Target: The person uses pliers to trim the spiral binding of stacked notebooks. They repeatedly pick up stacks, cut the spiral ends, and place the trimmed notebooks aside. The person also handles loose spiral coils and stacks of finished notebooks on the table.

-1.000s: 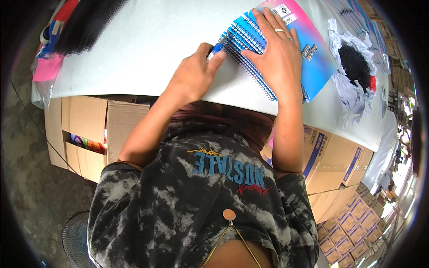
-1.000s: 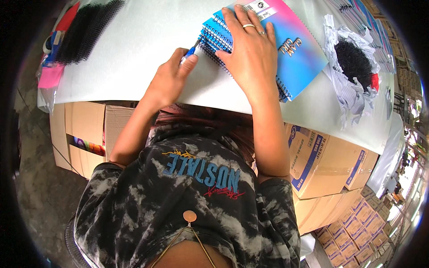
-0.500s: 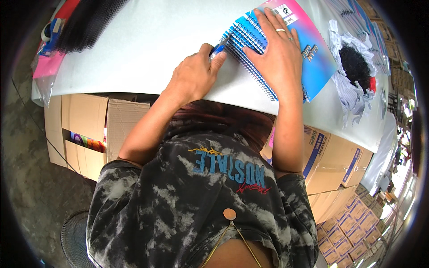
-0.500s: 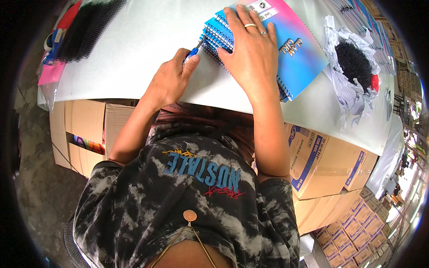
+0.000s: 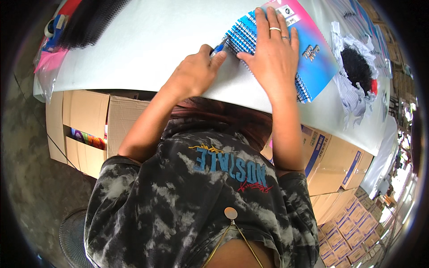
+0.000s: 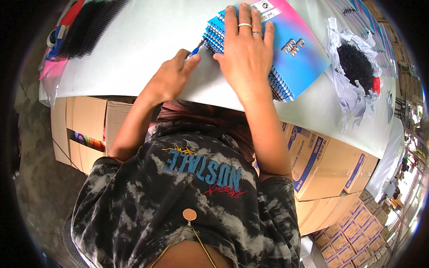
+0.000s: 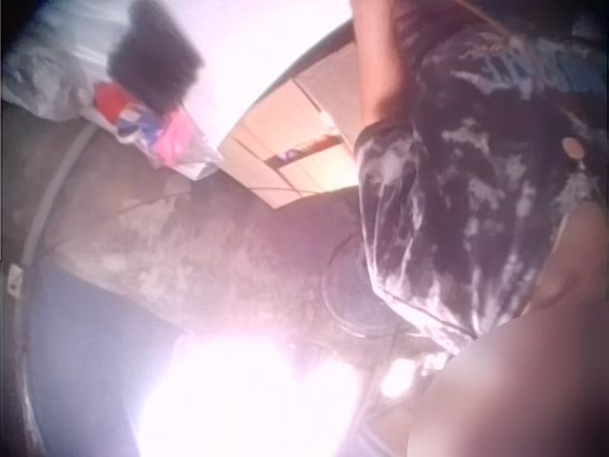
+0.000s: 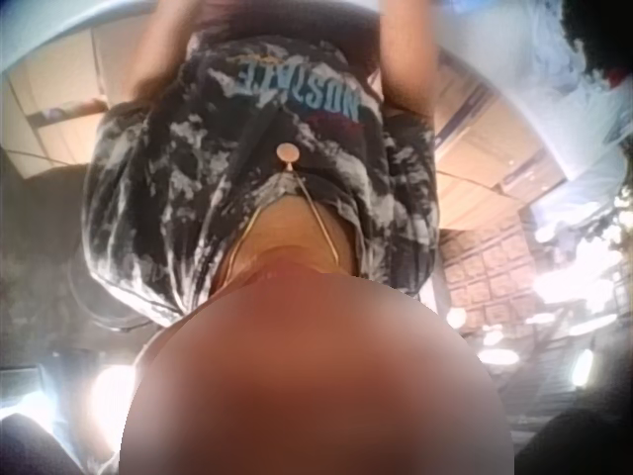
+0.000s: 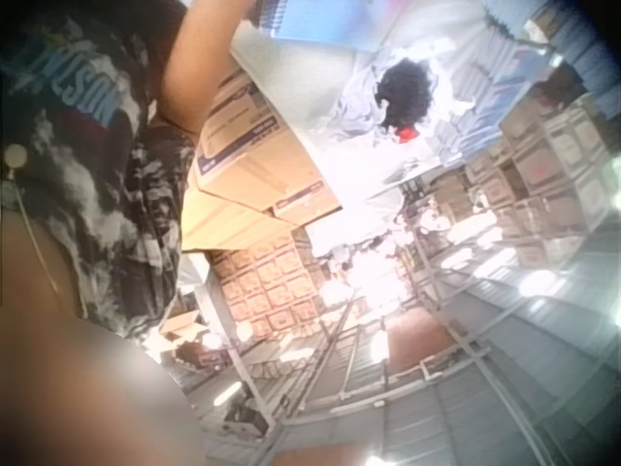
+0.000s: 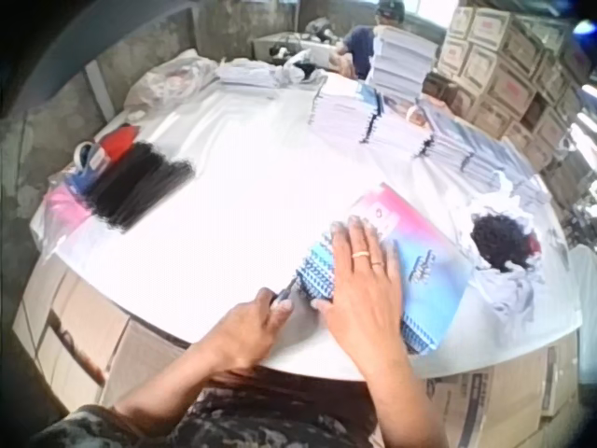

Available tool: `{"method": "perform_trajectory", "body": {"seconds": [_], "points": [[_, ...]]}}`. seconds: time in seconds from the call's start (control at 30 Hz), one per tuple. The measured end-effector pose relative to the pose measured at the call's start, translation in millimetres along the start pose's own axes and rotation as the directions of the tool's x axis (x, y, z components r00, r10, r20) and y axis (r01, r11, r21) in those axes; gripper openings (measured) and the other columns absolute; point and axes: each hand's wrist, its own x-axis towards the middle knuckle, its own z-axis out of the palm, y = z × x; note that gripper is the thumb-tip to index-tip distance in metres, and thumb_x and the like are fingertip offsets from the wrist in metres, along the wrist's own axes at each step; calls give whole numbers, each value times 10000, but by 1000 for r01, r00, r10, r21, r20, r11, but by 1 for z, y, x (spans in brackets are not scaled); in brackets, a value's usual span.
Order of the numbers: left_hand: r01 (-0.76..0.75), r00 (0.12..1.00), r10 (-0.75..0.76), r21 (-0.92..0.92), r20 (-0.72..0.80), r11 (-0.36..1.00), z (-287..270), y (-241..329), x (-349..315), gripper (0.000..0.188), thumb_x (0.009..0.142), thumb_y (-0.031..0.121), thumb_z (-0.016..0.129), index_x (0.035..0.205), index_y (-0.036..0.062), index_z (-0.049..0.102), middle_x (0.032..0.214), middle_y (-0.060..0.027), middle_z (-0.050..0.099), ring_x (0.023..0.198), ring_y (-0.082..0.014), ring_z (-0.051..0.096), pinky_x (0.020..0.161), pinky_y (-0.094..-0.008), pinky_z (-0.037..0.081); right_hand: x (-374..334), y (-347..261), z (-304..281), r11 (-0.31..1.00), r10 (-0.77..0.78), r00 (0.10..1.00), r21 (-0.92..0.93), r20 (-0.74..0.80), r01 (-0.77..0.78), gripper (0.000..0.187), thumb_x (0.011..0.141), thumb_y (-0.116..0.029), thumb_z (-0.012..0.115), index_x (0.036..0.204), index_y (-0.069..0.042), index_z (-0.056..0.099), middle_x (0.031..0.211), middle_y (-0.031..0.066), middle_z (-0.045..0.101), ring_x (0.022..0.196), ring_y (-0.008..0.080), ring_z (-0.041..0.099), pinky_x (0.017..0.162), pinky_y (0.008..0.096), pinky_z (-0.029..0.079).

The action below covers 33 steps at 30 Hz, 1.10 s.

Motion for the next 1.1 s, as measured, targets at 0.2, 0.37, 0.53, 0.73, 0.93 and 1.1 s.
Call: {"method": "perform_trajectory", "body": {"seconds": [0.2,0.37,0.53,0.73,0.93,1.1], "points": [[358,897,121,-860,425,364,-13,-17,0,522,974,462,309,1096,4,527,729,-53,553,617,-170,558,575,-296,474,2,-8,5,999,19,999,-49,-41,-21,837,588,-237,830,1296,-63,419,1339,136,448,1254,287,409,1000,404,323],[8,994,28,-336,101,942,-9,-22,6,543,972,476,307,1076,-5,536,732,-72,542,678,-211,553,661,-353,462,2,-6,6,1000,13,999,-18,-42,-14,835,595,-238,830,1298,-58,416,1342,145,444,1259,301,405,1004,413,322],[-90,993,97,111,-62,990,-13,-10,4,564,959,492,327,1070,-30,512,802,-214,608,813,-348,592,762,-406,440,1,-8,11,999,42,998,-20,-54,-43,849,594,-249,832,1303,-51,409,1344,161,438,1258,325,405,996,451,323],[-121,991,129,163,-37,979,-12,-16,2,569,954,501,342,1051,-33,513,789,-211,607,731,-326,613,679,-386,469,2,-11,10,995,2,997,-96,-80,-10,859,594,-302,831,1300,-45,415,1311,182,466,1219,333,448,985,458,327],[223,918,67,-649,390,727,-12,-18,8,556,963,482,308,1124,-2,528,877,-155,625,749,-241,655,664,-364,530,0,-14,-2,994,-6,998,-110,65,13,941,599,-267,798,1401,-128,324,1378,191,355,1252,395,346,1029,482,252],[372,827,276,-846,489,383,-9,-39,21,653,947,534,261,1179,-26,504,893,-159,608,827,-280,644,728,-416,551,1,-13,0,986,-22,998,-163,57,31,892,630,-263,784,1392,-138,337,1358,188,386,1236,390,372,1017,482,276]]}}
